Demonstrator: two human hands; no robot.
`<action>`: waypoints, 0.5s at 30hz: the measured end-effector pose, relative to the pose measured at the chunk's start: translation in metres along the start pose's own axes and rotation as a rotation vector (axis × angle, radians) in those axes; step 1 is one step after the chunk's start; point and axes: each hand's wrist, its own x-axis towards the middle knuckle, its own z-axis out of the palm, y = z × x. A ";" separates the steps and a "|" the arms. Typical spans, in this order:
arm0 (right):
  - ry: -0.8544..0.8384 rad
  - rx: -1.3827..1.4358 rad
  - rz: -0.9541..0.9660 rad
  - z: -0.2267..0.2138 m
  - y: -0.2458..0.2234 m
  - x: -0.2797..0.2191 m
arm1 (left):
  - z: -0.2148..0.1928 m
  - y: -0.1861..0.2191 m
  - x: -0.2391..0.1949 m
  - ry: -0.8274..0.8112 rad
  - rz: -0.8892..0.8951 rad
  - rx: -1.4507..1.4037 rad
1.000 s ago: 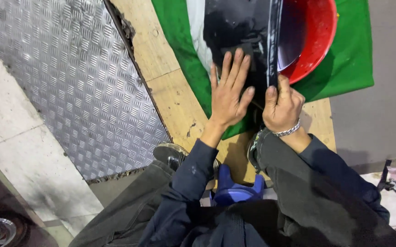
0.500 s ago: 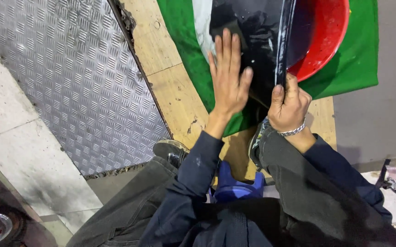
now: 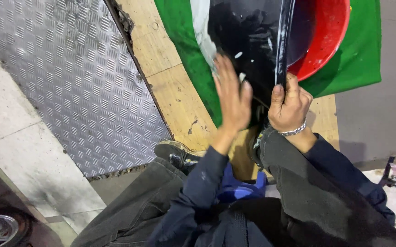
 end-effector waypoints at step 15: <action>0.072 -0.044 -0.073 0.007 -0.002 0.001 | -0.187 0.149 0.007 -0.525 0.090 -0.326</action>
